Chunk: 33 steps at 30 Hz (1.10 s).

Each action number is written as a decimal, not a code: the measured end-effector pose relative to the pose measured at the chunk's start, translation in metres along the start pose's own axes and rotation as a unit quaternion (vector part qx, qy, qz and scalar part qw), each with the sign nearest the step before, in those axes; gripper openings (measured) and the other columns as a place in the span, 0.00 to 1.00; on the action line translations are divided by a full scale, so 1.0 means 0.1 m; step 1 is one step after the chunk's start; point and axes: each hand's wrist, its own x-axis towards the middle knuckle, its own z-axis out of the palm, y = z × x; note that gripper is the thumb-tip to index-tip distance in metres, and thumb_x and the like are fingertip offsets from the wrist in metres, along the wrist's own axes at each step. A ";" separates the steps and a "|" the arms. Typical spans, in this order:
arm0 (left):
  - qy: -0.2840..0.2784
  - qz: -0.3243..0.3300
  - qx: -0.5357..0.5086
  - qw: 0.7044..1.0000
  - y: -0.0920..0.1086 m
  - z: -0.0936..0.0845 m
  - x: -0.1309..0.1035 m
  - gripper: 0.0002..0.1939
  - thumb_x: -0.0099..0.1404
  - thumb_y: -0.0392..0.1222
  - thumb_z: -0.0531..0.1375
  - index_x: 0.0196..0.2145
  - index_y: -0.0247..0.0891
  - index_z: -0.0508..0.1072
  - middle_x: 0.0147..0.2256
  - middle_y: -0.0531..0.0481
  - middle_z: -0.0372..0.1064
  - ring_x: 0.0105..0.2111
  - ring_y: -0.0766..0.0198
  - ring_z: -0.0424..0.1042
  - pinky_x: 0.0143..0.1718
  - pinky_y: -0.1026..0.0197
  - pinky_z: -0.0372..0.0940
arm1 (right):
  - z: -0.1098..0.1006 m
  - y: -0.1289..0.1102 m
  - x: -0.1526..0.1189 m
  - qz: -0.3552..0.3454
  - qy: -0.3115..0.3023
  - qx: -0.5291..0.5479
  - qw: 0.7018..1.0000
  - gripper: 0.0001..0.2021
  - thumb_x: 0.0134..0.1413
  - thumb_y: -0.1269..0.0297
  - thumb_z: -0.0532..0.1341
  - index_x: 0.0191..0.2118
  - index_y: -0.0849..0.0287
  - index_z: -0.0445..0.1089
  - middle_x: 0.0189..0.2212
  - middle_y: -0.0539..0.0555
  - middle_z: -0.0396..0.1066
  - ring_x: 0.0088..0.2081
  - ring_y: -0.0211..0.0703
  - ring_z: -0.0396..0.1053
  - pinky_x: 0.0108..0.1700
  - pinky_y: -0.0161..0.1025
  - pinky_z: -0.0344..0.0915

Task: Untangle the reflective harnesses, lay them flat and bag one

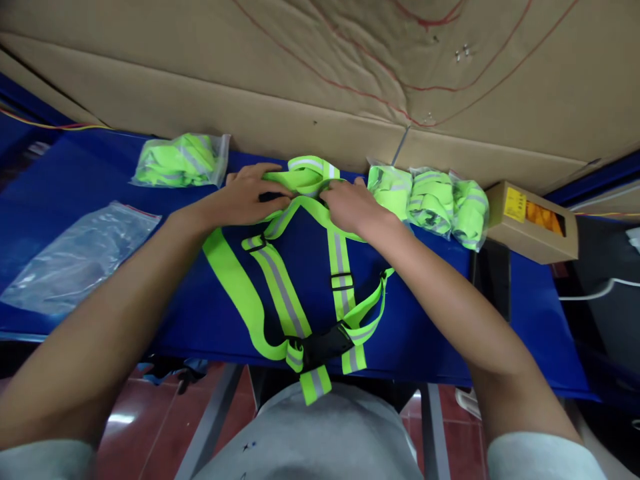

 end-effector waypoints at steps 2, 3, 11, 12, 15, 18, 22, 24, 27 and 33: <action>0.006 0.000 0.009 1.000 -0.04 -0.04 -0.08 0.23 0.76 0.57 0.51 0.48 0.45 0.83 0.71 0.42 0.58 0.72 0.40 0.54 0.68 0.32 0.53 | 0.06 -0.03 -0.01 -0.042 0.016 0.039 0.998 0.26 0.68 0.76 0.49 0.63 0.56 0.73 0.59 0.64 0.74 0.61 0.62 0.68 0.53 0.52 0.55; 0.012 -0.003 0.016 1.000 -0.05 -0.07 -0.11 0.23 0.76 0.56 0.51 0.46 0.43 0.84 0.70 0.41 0.59 0.71 0.39 0.55 0.68 0.32 0.52 | 0.08 -0.06 0.00 -0.064 0.025 0.057 0.996 0.27 0.69 0.75 0.48 0.65 0.55 0.71 0.60 0.63 0.74 0.63 0.61 0.67 0.54 0.52 0.55; 0.047 -0.079 0.077 0.993 -0.04 -0.06 -0.10 0.31 0.66 0.60 0.64 0.64 0.49 0.74 0.70 0.39 0.58 0.70 0.33 0.56 0.68 0.30 0.53 | 0.10 -0.07 0.19 -0.030 0.018 0.033 0.999 0.32 0.65 0.56 0.62 0.72 0.60 0.63 0.69 0.68 0.65 0.67 0.68 0.61 0.61 0.58 0.55; 0.033 -0.084 0.076 0.993 -0.04 -0.05 -0.08 0.36 0.65 0.61 0.65 0.67 0.48 0.70 0.70 0.37 0.57 0.70 0.31 0.55 0.68 0.30 0.53 | 0.08 -0.04 0.20 -0.020 0.011 0.033 0.999 0.32 0.65 0.52 0.62 0.70 0.60 0.65 0.70 0.68 0.64 0.67 0.69 0.61 0.61 0.59 0.55; 0.035 -0.082 0.069 0.994 -0.01 -0.06 -0.04 0.36 0.65 0.56 0.66 0.68 0.46 0.69 0.70 0.35 0.58 0.69 0.30 0.57 0.68 0.30 0.55 | 0.02 0.00 0.22 -0.009 0.014 0.033 0.999 0.28 0.68 0.48 0.60 0.65 0.60 0.71 0.67 0.67 0.68 0.65 0.68 0.64 0.60 0.59 0.58; 0.081 -0.066 0.058 0.993 0.05 -0.08 -0.03 0.22 0.68 0.49 0.63 0.58 0.45 0.78 0.65 0.37 0.63 0.65 0.34 0.64 0.65 0.34 0.60 | -0.06 -0.06 0.20 0.010 0.052 0.017 0.998 0.20 0.73 0.56 0.55 0.55 0.60 0.79 0.55 0.66 0.78 0.58 0.64 0.72 0.54 0.55 0.61; 0.092 -0.057 0.060 0.992 0.11 -0.08 -0.05 0.16 0.71 0.50 0.60 0.49 0.44 0.82 0.61 0.37 0.65 0.62 0.37 0.66 0.63 0.37 0.62 | -0.15 -0.17 0.12 0.050 0.088 -0.032 0.994 0.20 0.72 0.67 0.50 0.46 0.60 0.82 0.45 0.67 0.82 0.46 0.61 0.77 0.46 0.52 0.63; 0.075 -0.056 0.071 0.993 0.12 -0.07 -0.05 0.17 0.71 0.52 0.60 0.51 0.46 0.82 0.61 0.38 0.64 0.62 0.36 0.65 0.63 0.36 0.61 | -0.15 -0.20 0.09 0.032 0.084 -0.046 0.995 0.20 0.71 0.71 0.51 0.46 0.59 0.83 0.43 0.67 0.82 0.45 0.61 0.77 0.44 0.51 0.63; 0.039 -0.061 0.070 0.995 0.12 -0.07 -0.07 0.21 0.71 0.55 0.60 0.57 0.49 0.81 0.64 0.38 0.62 0.65 0.35 0.63 0.65 0.35 0.60 | -0.09 -0.19 0.09 -0.053 0.070 -0.037 0.995 0.21 0.69 0.76 0.52 0.52 0.57 0.82 0.45 0.63 0.82 0.48 0.59 0.76 0.47 0.50 0.62; 0.046 -0.103 0.060 0.992 0.06 -0.02 -0.06 0.25 0.72 0.55 0.57 0.58 0.39 0.79 0.62 0.32 0.65 0.64 0.32 0.63 0.65 0.33 0.61 | 0.02 -0.10 0.17 -0.054 0.061 -0.029 0.996 0.23 0.66 0.81 0.51 0.55 0.61 0.80 0.51 0.63 0.81 0.56 0.59 0.72 0.54 0.51 0.58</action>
